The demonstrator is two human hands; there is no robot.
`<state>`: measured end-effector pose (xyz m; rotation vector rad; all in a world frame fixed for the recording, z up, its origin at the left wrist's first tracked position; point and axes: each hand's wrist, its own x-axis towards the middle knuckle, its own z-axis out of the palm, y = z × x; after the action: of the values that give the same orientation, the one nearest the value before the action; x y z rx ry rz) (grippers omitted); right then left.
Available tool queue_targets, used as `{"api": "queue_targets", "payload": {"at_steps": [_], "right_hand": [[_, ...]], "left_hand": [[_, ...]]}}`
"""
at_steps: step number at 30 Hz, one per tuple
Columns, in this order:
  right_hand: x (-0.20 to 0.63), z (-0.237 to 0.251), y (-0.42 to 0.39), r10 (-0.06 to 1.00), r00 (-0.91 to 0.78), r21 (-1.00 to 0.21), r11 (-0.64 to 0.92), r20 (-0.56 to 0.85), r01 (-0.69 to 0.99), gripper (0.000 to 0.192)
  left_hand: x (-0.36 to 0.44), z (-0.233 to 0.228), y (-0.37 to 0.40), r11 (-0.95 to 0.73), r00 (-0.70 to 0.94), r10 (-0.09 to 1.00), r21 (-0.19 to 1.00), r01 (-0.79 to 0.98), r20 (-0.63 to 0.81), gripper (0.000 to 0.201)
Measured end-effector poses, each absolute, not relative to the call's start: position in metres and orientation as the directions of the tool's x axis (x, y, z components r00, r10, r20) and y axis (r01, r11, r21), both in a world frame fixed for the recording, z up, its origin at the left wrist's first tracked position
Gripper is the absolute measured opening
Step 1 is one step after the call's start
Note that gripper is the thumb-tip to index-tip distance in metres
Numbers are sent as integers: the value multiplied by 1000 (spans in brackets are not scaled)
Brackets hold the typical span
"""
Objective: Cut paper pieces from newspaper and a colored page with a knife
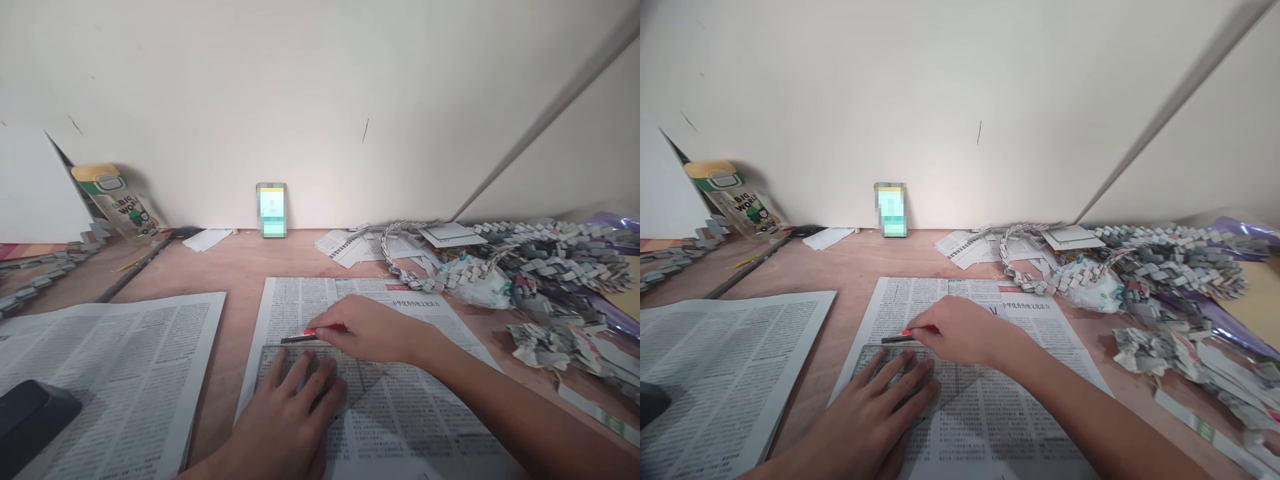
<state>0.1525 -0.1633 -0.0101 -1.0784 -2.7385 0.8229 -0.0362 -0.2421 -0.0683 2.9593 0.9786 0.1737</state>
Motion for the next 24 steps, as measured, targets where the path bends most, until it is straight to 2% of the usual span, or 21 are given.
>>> {"api": "queue_targets", "payload": {"at_steps": [4, 16, 24], "right_hand": [[154, -12, -162, 642, -763, -514, 630, -78, 583, 25], [152, -6, -158, 607, -782, -526, 624, -139, 578, 27], [145, 6, -153, 626, -749, -443, 620, -219, 648, 29]], "left_hand": [[-35, -65, -242, -799, 796, 601, 57, 599, 73, 46], [-32, -70, -243, -799, 797, 602, 43, 600, 59, 49], [-34, -78, -241, -810, 807, 585, 17, 586, 82, 43]]}}
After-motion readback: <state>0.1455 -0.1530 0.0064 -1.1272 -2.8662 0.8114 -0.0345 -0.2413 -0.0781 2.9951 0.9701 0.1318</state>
